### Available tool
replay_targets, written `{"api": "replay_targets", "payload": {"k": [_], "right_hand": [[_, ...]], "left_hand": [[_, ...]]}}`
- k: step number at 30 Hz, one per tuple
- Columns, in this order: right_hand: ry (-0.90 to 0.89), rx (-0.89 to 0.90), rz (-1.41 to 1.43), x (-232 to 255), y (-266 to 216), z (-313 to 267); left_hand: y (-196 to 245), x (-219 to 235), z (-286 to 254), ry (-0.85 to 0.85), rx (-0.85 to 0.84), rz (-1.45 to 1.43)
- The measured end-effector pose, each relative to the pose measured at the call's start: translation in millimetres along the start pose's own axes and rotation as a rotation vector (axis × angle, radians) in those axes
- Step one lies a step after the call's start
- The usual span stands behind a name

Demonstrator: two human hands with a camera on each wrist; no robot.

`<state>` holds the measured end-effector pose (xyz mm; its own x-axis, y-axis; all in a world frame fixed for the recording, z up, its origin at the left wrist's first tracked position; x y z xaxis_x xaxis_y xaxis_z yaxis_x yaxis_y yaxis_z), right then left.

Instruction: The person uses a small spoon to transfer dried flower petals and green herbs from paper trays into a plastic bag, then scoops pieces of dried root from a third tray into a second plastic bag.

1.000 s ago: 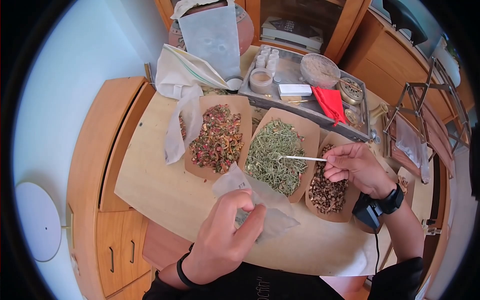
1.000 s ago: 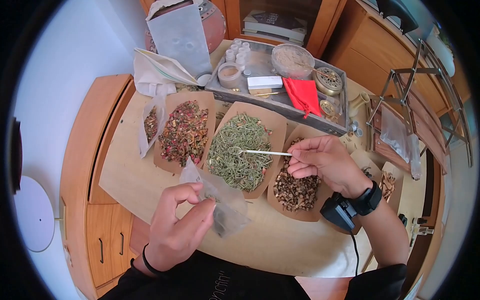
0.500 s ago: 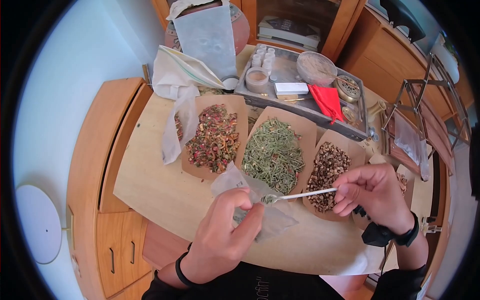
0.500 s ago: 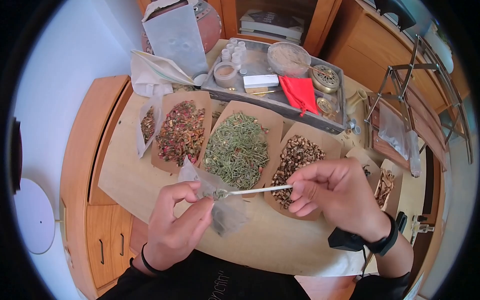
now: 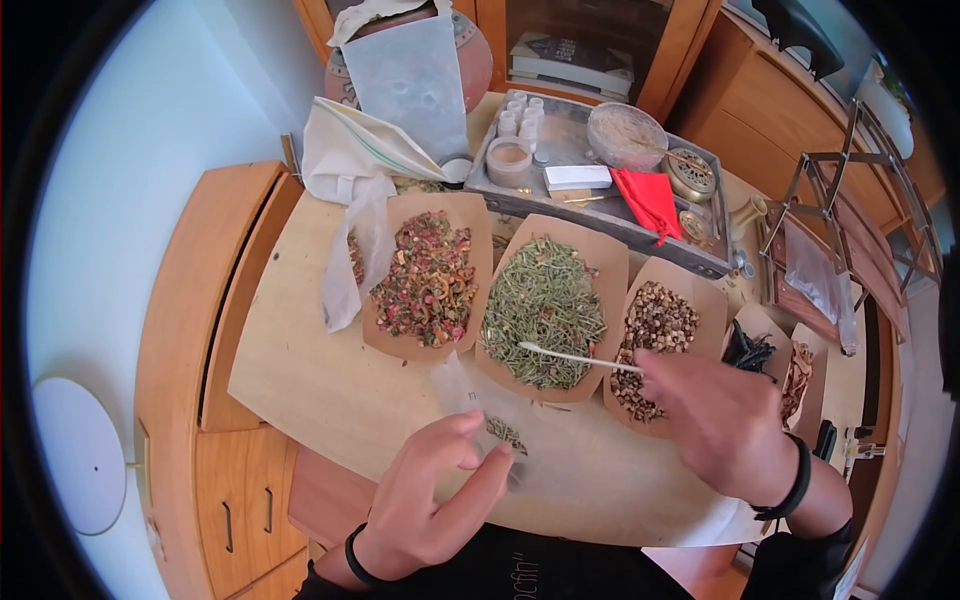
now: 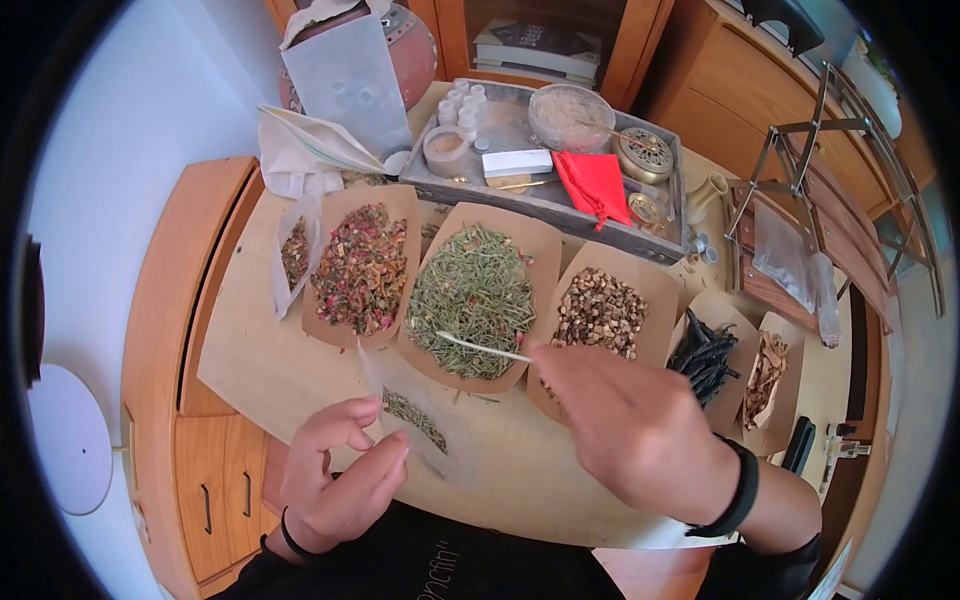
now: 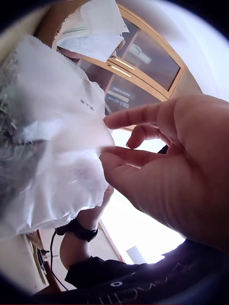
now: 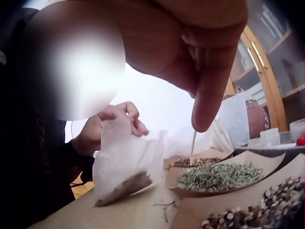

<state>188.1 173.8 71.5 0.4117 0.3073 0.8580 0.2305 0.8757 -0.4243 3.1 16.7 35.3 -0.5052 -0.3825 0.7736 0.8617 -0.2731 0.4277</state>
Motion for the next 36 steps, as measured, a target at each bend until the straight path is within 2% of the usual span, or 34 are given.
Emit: {"api": "replay_targets", "payload": {"k": [6,12,18,20,21,23,26,30,33,35,36], "right_hand": [[-0.169,0.02,-0.137,-19.1,5.3,8.5],[-0.071,0.029,-0.255,-20.6,24.9,7.1],[0.013,-0.045,-0.144,-9.6,18.7,3.3],[0.123,-0.238,0.044,-3.8,13.5,-2.6],[0.128,-0.242,0.038,-1.4,11.1,-4.7],[0.21,-0.363,0.001,4.2,11.1,-9.6],[0.184,-0.451,-0.005,7.9,14.5,-9.8],[0.195,-0.363,-0.101,4.7,21.3,-3.7],[0.1,-0.311,-0.15,4.6,26.1,0.1],[-0.03,-0.658,0.292,-4.3,38.4,-2.3],[-0.031,-0.654,0.29,-7.4,42.5,-2.0]], "left_hand": [[-3.6,2.4,-19.3,0.072,-0.003,0.015],[-7.2,1.0,-21.0,0.122,0.015,-0.002],[-10.0,-1.1,-15.7,0.136,0.013,-0.027],[-10.7,-0.7,-13.6,0.136,-0.003,-0.031],[-10.9,-0.3,-12.7,0.131,-0.003,-0.031],[-11.6,0.0,-11.5,0.129,-0.009,-0.032],[-13.0,0.7,-11.9,0.129,-0.027,-0.039],[-14.6,2.5,-10.3,0.144,-0.035,-0.011],[-15.6,2.3,-9.6,0.169,-0.023,-0.001],[-15.9,2.5,-9.4,0.186,-0.016,0.003],[-16.1,2.8,-9.3,0.186,-0.001,-0.006]]}}
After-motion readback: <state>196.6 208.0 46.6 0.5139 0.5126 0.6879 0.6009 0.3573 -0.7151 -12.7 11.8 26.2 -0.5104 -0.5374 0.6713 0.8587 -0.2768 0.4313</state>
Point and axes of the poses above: each hand's wrist, its own z-axis towards the middle knuckle, its own x-axis out of the back of the hand, y = z × x, the point moved 2 cm from there along z, towards the middle knuckle, and after that the axes turned 5 degrees about -y, right-handed, at the moved point
